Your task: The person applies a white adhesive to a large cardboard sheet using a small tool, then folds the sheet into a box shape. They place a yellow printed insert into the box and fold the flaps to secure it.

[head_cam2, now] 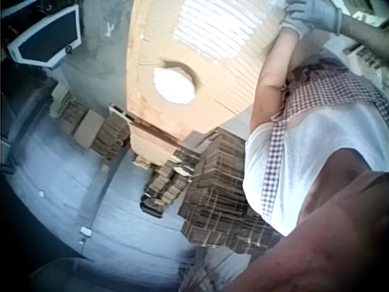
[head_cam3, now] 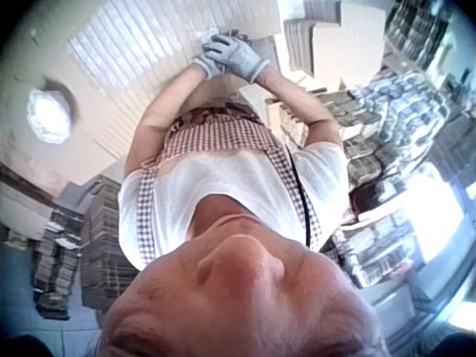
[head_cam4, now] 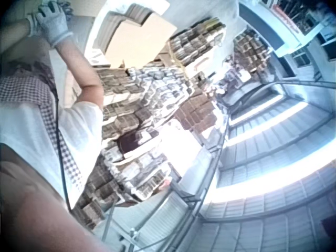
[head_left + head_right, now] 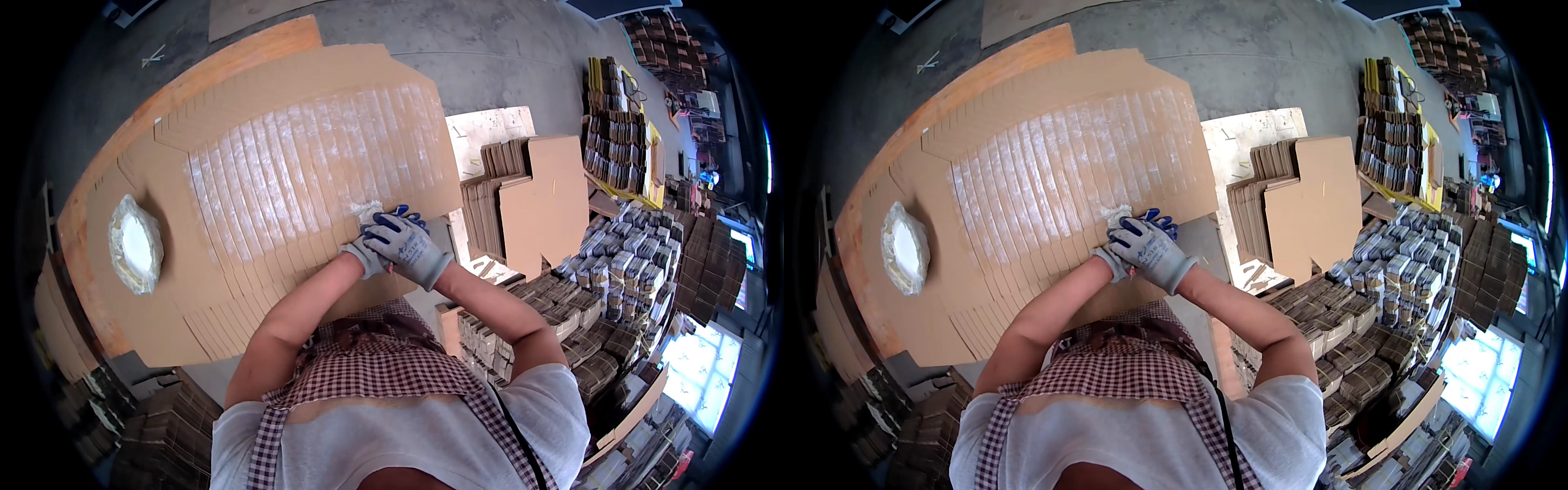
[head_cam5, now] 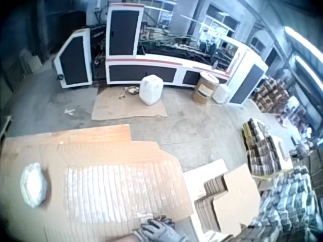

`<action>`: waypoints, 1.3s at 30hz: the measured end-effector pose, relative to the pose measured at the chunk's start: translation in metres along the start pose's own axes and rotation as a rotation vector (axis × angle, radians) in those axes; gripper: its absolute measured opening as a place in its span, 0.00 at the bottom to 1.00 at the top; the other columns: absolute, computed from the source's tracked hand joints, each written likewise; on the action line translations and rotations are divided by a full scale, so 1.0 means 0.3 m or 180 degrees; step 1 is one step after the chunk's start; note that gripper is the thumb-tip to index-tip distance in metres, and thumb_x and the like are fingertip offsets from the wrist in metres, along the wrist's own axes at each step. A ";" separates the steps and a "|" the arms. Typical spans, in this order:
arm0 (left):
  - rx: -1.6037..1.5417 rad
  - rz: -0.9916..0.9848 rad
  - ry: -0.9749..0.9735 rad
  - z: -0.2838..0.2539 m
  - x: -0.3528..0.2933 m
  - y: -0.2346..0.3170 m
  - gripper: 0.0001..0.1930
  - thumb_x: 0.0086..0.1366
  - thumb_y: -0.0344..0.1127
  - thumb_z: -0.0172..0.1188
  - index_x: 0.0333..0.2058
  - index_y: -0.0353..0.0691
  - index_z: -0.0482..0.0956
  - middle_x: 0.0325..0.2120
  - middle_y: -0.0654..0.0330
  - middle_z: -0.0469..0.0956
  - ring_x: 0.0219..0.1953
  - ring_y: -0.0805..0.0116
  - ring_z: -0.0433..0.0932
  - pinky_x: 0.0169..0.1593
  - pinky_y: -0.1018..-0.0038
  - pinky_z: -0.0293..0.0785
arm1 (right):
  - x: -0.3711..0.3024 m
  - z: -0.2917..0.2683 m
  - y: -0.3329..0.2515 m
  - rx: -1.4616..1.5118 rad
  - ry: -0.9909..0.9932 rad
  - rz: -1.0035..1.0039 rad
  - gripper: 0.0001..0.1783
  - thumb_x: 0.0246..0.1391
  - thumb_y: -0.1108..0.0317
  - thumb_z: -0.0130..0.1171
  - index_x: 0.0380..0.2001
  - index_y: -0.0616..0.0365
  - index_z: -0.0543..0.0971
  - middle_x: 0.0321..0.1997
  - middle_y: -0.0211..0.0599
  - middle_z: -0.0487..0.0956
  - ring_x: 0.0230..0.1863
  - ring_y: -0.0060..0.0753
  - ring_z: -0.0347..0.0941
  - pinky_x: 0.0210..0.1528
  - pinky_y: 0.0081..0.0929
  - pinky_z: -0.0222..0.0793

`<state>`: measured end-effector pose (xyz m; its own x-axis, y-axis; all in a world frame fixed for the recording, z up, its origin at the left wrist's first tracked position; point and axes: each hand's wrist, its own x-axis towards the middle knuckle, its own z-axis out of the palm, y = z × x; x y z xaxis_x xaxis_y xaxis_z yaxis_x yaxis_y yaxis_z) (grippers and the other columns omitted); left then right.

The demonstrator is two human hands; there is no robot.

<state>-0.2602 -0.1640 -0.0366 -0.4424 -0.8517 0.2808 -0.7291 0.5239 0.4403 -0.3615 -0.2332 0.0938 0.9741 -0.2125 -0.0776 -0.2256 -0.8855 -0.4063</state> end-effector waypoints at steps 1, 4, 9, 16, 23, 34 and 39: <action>-0.0013 0.0014 -0.0006 -0.011 0.008 0.004 0.29 0.59 0.57 0.54 0.52 0.44 0.75 0.54 0.54 0.71 0.61 0.52 0.63 0.69 0.56 0.51 | -0.017 -0.008 0.035 -0.0054 -0.0129 0.0179 0.27 0.38 0.70 0.64 0.47 0.45 0.77 0.57 0.31 0.73 0.63 0.40 0.66 0.62 0.39 0.65; 0.0080 -0.0139 -0.1343 -0.154 0.116 0.036 0.30 0.60 0.58 0.53 0.53 0.43 0.74 0.56 0.55 0.70 0.62 0.53 0.62 0.70 0.55 0.48 | -0.062 -0.023 0.199 -0.0268 0.0247 0.0655 0.24 0.41 0.70 0.62 0.47 0.49 0.77 0.55 0.36 0.73 0.61 0.43 0.66 0.62 0.40 0.64; 0.0178 0.0128 -0.0601 -0.112 0.078 0.022 0.30 0.60 0.58 0.53 0.51 0.41 0.75 0.56 0.56 0.71 0.62 0.57 0.64 0.69 0.56 0.51 | -0.203 -0.149 0.359 0.0580 0.1733 0.2132 0.15 0.47 0.75 0.57 0.41 0.57 0.79 0.46 0.42 0.79 0.47 0.48 0.75 0.50 0.36 0.71; 0.0296 0.0374 -0.1093 -0.063 0.285 0.098 0.30 0.63 0.58 0.52 0.55 0.42 0.72 0.58 0.56 0.68 0.63 0.59 0.62 0.69 0.57 0.50 | -0.267 -0.085 0.374 0.3095 0.2936 0.2976 0.15 0.51 0.73 0.62 0.44 0.61 0.80 0.32 0.31 0.82 0.31 0.21 0.77 0.37 0.21 0.74; -0.0867 -0.0692 -0.0539 0.175 0.466 0.012 0.28 0.70 0.47 0.45 0.64 0.43 0.59 0.64 0.55 0.61 0.68 0.58 0.54 0.69 0.61 0.48 | -0.095 -0.043 0.324 0.1843 0.2170 0.2537 0.20 0.50 0.65 0.63 0.47 0.57 0.77 0.50 0.40 0.78 0.48 0.40 0.76 0.51 0.32 0.71; 0.0695 -0.0321 -0.0903 0.229 0.553 -0.031 0.23 0.70 0.46 0.45 0.61 0.45 0.62 0.59 0.57 0.65 0.64 0.61 0.59 0.68 0.64 0.51 | -0.044 -0.089 0.385 0.1306 0.1957 0.2232 0.19 0.50 0.66 0.61 0.47 0.53 0.76 0.48 0.41 0.77 0.49 0.48 0.74 0.51 0.37 0.71; 0.1164 -0.0155 -0.0875 0.244 0.566 -0.024 0.22 0.71 0.45 0.44 0.60 0.46 0.64 0.57 0.57 0.67 0.62 0.62 0.61 0.67 0.66 0.53 | 0.002 -0.079 0.394 0.1225 0.1540 0.2165 0.21 0.51 0.65 0.61 0.50 0.54 0.75 0.49 0.41 0.76 0.49 0.48 0.74 0.51 0.36 0.70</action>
<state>-0.3683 -0.3131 -0.0545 -0.4893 -0.8721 0.0087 -0.8670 0.4875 0.1036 -0.3879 -0.3479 0.0672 0.5005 -0.8639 -0.0565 -0.6415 -0.3262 -0.6944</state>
